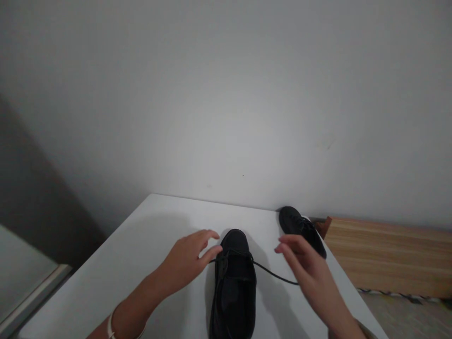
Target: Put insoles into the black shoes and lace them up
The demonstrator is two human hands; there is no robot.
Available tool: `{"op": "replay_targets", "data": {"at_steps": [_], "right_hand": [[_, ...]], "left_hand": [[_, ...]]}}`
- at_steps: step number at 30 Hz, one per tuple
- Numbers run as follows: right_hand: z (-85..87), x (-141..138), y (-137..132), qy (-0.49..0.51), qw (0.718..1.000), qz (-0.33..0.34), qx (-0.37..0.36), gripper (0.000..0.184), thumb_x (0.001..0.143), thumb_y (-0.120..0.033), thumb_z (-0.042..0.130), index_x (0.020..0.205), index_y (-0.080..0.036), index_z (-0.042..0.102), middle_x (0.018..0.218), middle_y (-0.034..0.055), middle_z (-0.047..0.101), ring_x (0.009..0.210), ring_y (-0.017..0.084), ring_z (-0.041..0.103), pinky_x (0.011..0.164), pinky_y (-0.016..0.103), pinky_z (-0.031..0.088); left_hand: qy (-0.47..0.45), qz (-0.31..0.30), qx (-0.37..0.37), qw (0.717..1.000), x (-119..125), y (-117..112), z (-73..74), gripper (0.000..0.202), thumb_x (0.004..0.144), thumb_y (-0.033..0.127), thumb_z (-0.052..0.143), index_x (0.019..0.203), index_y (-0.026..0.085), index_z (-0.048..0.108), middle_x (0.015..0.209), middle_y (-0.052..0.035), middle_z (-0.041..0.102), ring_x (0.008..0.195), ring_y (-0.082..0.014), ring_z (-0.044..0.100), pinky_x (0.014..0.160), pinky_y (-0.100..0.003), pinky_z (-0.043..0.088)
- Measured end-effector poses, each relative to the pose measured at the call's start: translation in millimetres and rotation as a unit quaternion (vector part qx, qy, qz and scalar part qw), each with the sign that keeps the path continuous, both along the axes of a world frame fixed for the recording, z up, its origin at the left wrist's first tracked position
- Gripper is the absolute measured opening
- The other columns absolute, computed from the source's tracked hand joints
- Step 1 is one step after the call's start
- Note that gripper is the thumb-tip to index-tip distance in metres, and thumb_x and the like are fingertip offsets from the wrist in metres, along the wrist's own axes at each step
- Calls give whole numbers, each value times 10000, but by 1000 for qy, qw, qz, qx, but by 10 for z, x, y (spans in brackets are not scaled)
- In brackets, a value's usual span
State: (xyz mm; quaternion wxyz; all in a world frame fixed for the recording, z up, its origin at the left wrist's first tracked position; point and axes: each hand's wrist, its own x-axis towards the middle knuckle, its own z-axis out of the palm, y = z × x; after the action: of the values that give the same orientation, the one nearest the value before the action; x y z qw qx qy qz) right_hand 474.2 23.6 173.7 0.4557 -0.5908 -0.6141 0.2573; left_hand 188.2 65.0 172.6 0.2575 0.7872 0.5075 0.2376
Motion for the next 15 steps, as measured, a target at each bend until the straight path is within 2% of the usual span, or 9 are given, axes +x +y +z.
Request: {"op": "replay_targets", "data": {"at_steps": [2, 4, 5, 7, 10, 12, 15], "right_hand": [[-164, -137, 11, -92, 992, 53, -69, 425, 891, -551, 592, 1160, -223, 619, 962, 79, 745, 680, 214, 653, 632, 327, 463], [-278, -249, 2, -171, 977, 79, -104, 480, 870, -554, 616, 1208, -213, 614, 857, 65, 757, 686, 250, 666, 624, 333, 438], [-313, -284, -6, -203, 969, 86, -116, 462, 868, -550, 620, 1178, -209, 633, 771, 52, 743, 670, 260, 662, 608, 330, 418], [-341, -304, -26, -238, 957, 96, -133, 355, 885, -536, 597, 1007, -214, 681, 650, 31, 691, 615, 254, 634, 580, 322, 381], [-313, -264, -55, -193, 966, 111, -131, 380, 939, -518, 502, 724, -228, 622, 637, 25, 651, 609, 225, 603, 593, 312, 394], [-284, -239, -77, -134, 979, 113, -109, 423, 953, -520, 461, 666, -233, 580, 683, 34, 655, 679, 230, 622, 644, 312, 439], [-262, -249, -111, -66, 988, 103, -95, 432, 923, -544, 495, 627, -240, 575, 823, 81, 711, 1016, 307, 652, 860, 362, 470]], "left_hand": [[62, -61, -20, 996, 62, 7, -130, 252, 954, 400, 518, 1021, 210, 670, 879, -18, 630, 811, -189, 597, 755, -301, 424], [74, -96, -39, 992, 99, -5, -209, 264, 974, 361, 482, 900, 197, 675, 887, -27, 628, 836, -189, 603, 769, -297, 431], [64, -101, -46, 992, 106, -19, -225, 284, 981, 337, 462, 840, 192, 662, 861, -23, 616, 826, -183, 598, 763, -291, 432], [19, -101, -62, 993, 105, -57, -217, 301, 982, 302, 444, 772, 190, 630, 835, -10, 589, 812, -169, 587, 764, -282, 436], [-61, -84, -96, 990, 93, -124, -171, 295, 973, 302, 439, 761, 193, 613, 894, -16, 581, 846, -165, 590, 803, -290, 458], [-101, -68, -119, 985, 96, -160, -166, 316, 973, 316, 417, 764, 195, 622, 1021, -48, 600, 963, -186, 599, 868, -311, 472], [-135, -60, -153, 977, 117, -185, -207, 345, 964, 342, 414, 746, 207, 645, 1226, -83, 611, 1286, -246, 492, 1005, -364, 443]]}}
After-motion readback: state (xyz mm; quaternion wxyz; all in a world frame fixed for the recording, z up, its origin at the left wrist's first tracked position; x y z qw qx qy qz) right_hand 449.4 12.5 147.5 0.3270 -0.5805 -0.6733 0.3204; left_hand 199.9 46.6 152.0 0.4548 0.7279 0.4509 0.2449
